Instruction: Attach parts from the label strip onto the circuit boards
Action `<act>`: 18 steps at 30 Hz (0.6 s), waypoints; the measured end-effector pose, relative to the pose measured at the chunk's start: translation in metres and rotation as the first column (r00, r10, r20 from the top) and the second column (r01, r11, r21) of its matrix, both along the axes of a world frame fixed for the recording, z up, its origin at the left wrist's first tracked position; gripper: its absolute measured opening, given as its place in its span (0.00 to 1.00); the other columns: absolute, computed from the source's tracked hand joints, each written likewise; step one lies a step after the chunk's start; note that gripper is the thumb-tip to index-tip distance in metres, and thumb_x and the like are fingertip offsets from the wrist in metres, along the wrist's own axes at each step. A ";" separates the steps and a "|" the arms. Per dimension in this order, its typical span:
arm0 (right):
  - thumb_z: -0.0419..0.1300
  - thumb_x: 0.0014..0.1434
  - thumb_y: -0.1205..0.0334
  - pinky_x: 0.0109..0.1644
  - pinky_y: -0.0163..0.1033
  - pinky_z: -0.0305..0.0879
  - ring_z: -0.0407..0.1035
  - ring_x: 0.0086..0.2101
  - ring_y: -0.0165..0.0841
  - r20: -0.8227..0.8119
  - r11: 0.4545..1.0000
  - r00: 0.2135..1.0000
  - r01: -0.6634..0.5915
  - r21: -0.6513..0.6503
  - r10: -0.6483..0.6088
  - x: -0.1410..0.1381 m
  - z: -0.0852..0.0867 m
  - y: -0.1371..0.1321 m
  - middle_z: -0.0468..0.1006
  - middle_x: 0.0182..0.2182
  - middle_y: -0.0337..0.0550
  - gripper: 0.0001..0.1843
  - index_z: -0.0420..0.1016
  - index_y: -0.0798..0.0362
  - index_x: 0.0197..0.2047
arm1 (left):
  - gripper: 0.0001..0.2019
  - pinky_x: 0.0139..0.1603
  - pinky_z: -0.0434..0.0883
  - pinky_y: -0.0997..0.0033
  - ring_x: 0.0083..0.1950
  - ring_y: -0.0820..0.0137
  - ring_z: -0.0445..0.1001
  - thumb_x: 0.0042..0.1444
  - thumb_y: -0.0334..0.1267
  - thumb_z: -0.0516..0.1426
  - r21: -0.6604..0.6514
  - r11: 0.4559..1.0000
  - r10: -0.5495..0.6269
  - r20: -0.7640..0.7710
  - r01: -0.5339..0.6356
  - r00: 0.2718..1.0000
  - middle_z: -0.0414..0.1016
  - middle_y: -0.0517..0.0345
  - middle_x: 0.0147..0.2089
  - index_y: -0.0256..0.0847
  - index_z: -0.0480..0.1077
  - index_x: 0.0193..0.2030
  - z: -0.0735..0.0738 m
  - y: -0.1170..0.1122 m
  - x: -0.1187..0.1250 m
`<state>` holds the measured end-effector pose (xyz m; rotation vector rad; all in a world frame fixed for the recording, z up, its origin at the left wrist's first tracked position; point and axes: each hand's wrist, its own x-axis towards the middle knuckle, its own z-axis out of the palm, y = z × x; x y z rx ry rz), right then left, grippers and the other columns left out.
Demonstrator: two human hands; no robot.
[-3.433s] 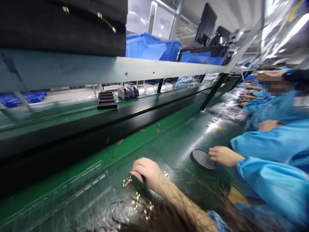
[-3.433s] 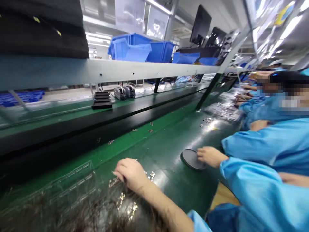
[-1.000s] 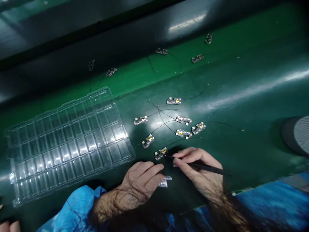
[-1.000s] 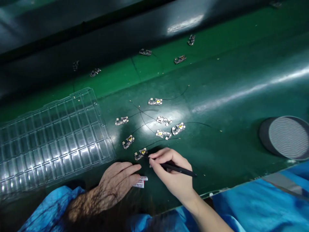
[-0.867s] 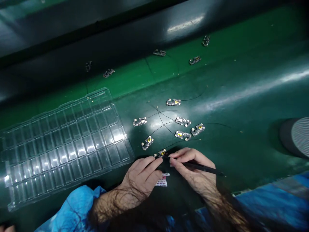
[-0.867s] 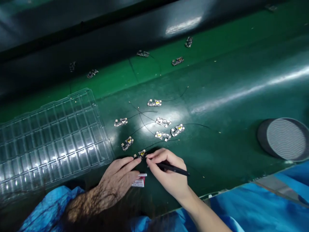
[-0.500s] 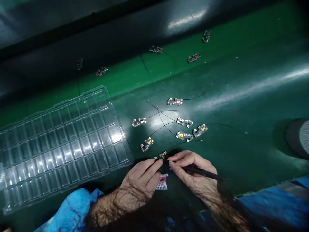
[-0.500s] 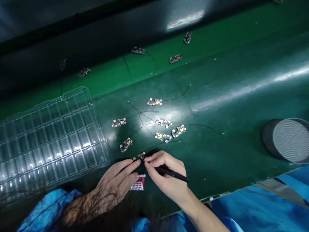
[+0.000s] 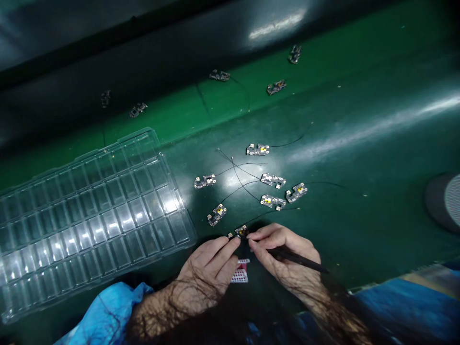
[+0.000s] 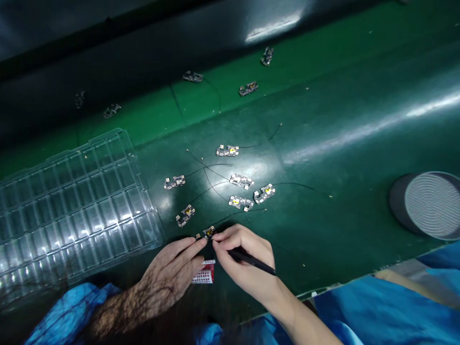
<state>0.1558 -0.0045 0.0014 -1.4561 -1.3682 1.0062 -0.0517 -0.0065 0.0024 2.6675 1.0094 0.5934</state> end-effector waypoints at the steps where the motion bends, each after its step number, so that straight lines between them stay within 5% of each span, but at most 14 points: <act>1: 0.68 0.56 0.68 0.30 0.34 0.78 0.78 0.26 0.32 0.005 1.000 1.000 -0.002 -0.001 0.002 0.000 0.000 0.000 0.84 0.28 0.34 0.11 0.73 0.45 0.27 | 0.11 0.56 0.80 0.69 0.54 0.68 0.79 0.68 0.30 0.52 0.000 1.000 -0.005 -0.004 0.005 1.000 0.83 0.56 0.53 0.39 0.77 0.42 0.000 0.000 -0.001; 18: 0.68 0.55 0.69 0.29 0.40 0.78 0.78 0.26 0.35 0.005 1.000 1.000 -0.018 -0.004 0.018 0.001 -0.008 -0.004 0.83 0.31 0.35 0.12 0.72 0.42 0.30 | 0.09 0.52 0.81 0.68 0.51 0.68 0.80 0.67 0.30 0.53 -0.011 0.996 0.084 -0.010 -0.084 0.996 0.83 0.59 0.52 0.40 0.75 0.41 -0.008 -0.007 0.007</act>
